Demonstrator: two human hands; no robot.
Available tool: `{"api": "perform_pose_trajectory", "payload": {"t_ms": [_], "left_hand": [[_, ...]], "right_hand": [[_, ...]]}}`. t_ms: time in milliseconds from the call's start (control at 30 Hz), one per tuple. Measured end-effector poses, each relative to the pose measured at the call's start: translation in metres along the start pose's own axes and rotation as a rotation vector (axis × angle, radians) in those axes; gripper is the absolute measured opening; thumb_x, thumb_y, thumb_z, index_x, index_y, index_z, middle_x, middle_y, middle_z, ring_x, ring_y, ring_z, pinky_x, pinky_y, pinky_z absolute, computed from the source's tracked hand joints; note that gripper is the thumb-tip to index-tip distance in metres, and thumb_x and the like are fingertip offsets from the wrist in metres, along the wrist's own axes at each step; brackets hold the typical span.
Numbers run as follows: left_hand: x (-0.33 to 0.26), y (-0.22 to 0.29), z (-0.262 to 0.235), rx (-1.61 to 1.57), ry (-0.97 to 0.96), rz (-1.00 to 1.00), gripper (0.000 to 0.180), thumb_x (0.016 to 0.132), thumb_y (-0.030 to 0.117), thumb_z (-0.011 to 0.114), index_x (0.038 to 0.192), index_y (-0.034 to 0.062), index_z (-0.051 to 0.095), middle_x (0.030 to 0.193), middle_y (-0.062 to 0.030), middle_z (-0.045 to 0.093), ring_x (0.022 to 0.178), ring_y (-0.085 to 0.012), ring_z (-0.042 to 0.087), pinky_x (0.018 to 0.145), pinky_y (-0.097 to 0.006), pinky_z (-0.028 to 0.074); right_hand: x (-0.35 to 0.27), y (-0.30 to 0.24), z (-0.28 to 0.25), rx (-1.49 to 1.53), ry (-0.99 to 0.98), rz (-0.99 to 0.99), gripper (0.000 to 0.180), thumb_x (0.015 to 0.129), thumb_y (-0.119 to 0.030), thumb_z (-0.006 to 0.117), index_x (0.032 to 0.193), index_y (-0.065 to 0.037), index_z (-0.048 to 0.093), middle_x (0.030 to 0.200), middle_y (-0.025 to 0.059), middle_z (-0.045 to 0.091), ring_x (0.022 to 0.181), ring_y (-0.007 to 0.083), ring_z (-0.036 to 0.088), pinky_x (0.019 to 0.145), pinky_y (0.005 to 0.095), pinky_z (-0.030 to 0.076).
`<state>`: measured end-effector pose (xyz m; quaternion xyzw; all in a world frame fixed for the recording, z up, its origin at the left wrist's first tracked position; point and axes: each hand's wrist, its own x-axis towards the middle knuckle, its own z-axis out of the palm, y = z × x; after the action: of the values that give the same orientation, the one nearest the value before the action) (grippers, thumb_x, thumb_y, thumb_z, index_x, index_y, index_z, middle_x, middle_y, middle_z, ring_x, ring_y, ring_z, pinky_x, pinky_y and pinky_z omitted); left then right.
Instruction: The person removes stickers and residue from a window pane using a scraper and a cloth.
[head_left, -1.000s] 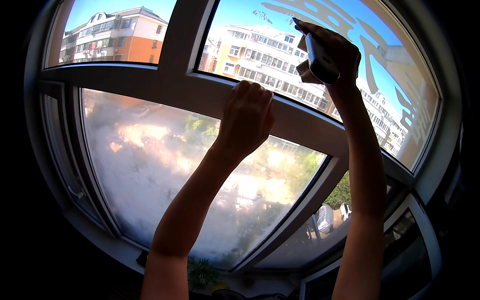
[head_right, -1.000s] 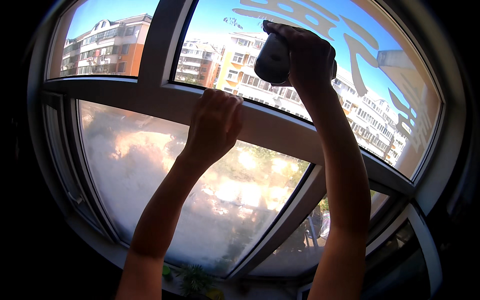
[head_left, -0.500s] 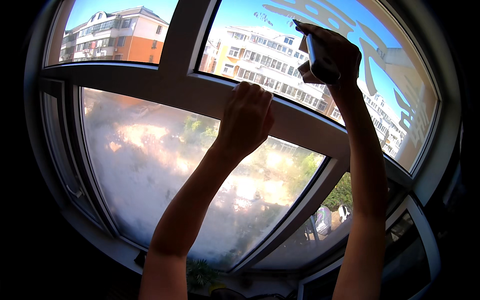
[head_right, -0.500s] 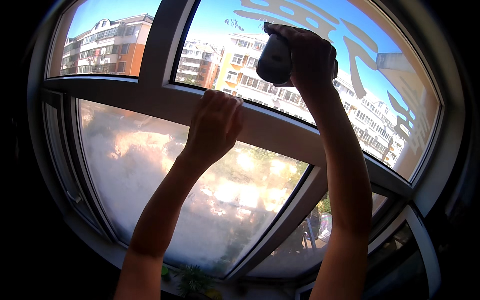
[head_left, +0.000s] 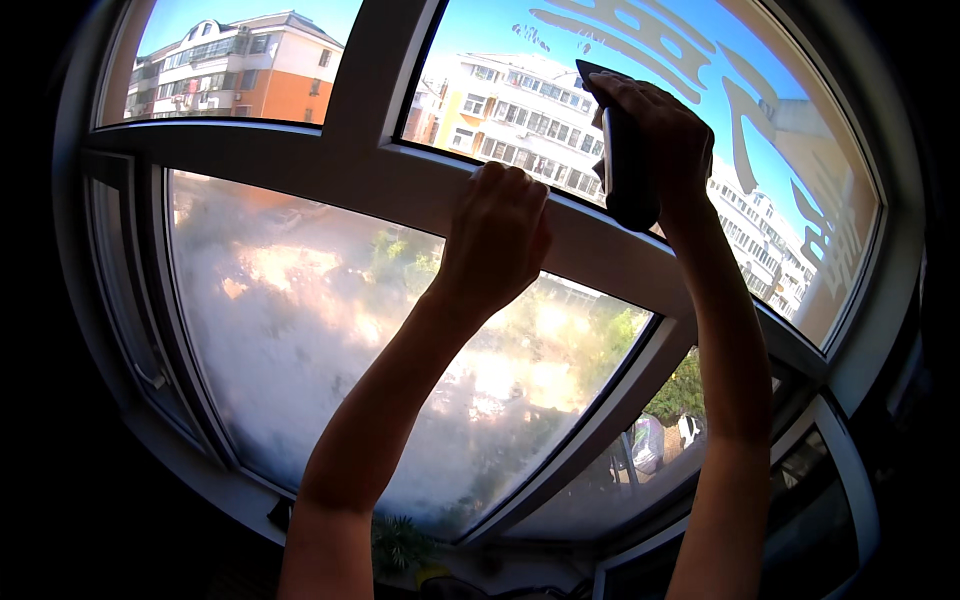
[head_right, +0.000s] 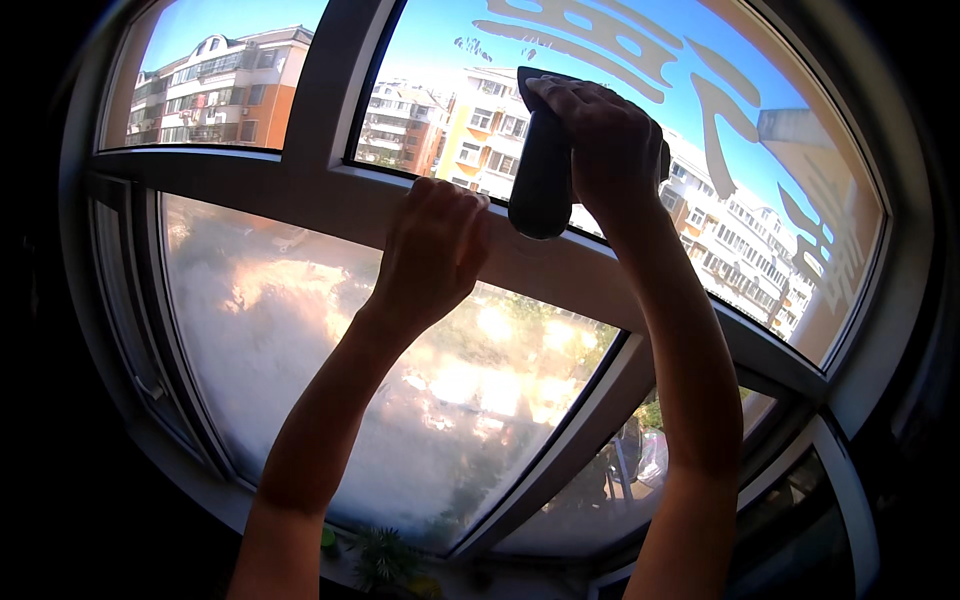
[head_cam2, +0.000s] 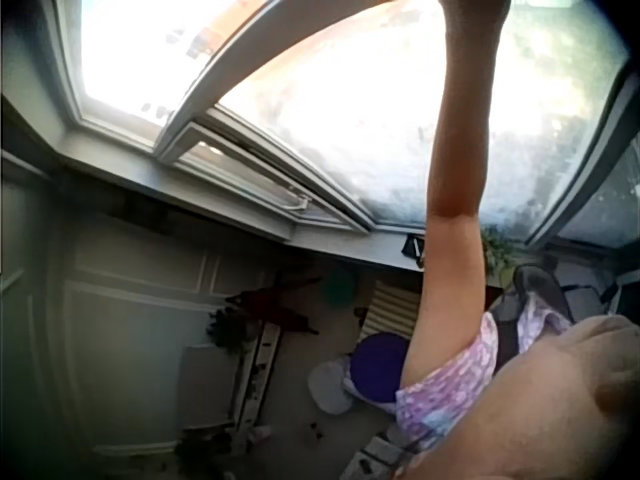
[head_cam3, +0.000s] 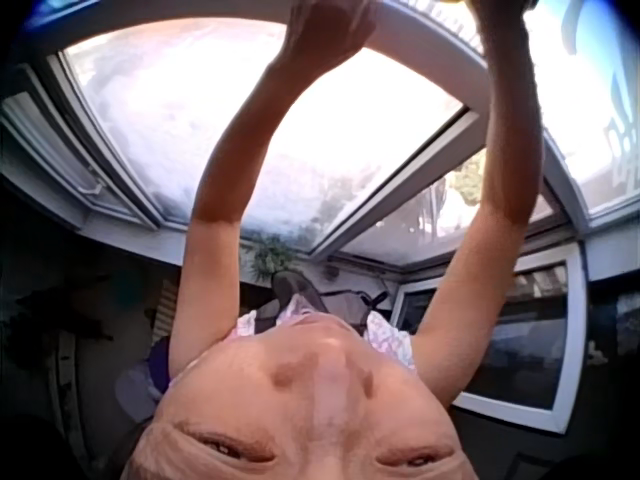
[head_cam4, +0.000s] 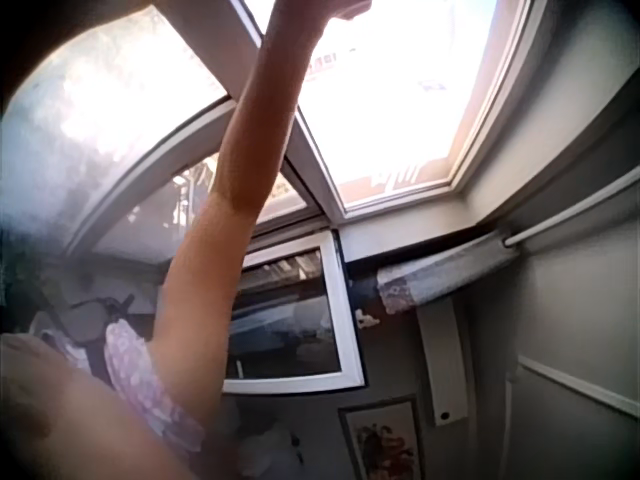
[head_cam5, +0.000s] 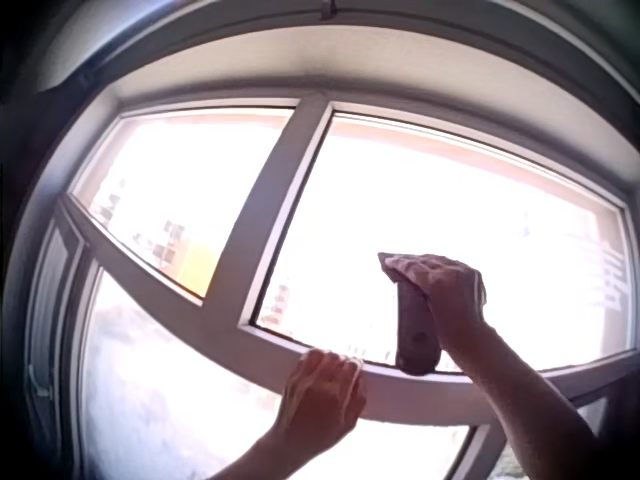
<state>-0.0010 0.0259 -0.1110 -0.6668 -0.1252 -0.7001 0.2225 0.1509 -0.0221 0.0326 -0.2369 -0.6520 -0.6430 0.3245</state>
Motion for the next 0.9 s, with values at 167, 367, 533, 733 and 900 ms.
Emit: {"api": "perform_pose_trajectory", "payload": {"t_ms": [167, 367, 533, 733, 900], "left_hand": [[-0.002, -0.001, 0.002, -0.018, -0.012, 0.007, 0.012, 0.081, 0.003, 0.062, 0.091, -0.0010, 0.061, 0.086, -0.0147, 0.060, 0.087, -0.0311, 0.057, 0.078, -0.042, 0.049], [0.000, 0.000, 0.006, -0.044, 0.041, 0.016, 0.005, 0.077, 0.004, 0.060, 0.080, 0.0009, 0.056, 0.084, -0.0145, 0.055, 0.086, -0.0307, 0.054, 0.080, -0.042, 0.046], [-0.003, -0.005, 0.001, -0.007, -0.016, 0.009, 0.014, 0.080, 0.005, 0.062, 0.093, -0.0009, 0.062, 0.088, -0.0151, 0.061, 0.089, -0.0313, 0.058, 0.080, -0.042, 0.049], [-0.002, -0.003, 0.001, 0.000, -0.028, 0.010, 0.014, 0.081, 0.005, 0.061, 0.094, -0.0011, 0.062, 0.089, -0.0151, 0.061, 0.089, -0.0313, 0.059, 0.082, -0.042, 0.049], [-0.002, -0.003, 0.000, -0.016, -0.017, 0.002, 0.013, 0.081, 0.005, 0.061, 0.093, -0.0012, 0.062, 0.089, -0.0155, 0.062, 0.089, -0.0313, 0.059, 0.082, -0.042, 0.049]], "right_hand": [[0.009, 0.002, 0.003, -0.002, -0.045, 0.066, 0.043, 0.073, -0.009, 0.073, 0.115, -0.019, 0.067, 0.101, 0.0060, 0.071, 0.090, 0.0242, 0.070, 0.078, 0.0331, 0.056], [0.017, 0.008, 0.003, -0.098, -0.131, 0.117, 0.069, 0.058, -0.016, 0.082, 0.124, -0.024, 0.062, 0.109, 0.0054, 0.070, 0.093, 0.0249, 0.069, 0.079, 0.0340, 0.057], [-0.005, 0.005, 0.008, -0.056, -0.031, -0.025, 0.074, 0.055, -0.016, 0.084, 0.125, -0.026, 0.061, 0.107, 0.0052, 0.070, 0.092, 0.0240, 0.069, 0.079, 0.0318, 0.057], [0.016, 0.009, 0.003, -0.069, -0.141, 0.050, 0.076, 0.050, -0.021, 0.085, 0.123, -0.021, 0.062, 0.099, 0.0058, 0.071, 0.085, 0.0237, 0.070, 0.074, 0.0311, 0.056], [0.015, 0.010, 0.002, -0.017, -0.083, 0.004, 0.078, 0.048, -0.019, 0.084, 0.123, -0.022, 0.063, 0.095, 0.0038, 0.072, 0.082, 0.0230, 0.070, 0.073, 0.0296, 0.057]]}}
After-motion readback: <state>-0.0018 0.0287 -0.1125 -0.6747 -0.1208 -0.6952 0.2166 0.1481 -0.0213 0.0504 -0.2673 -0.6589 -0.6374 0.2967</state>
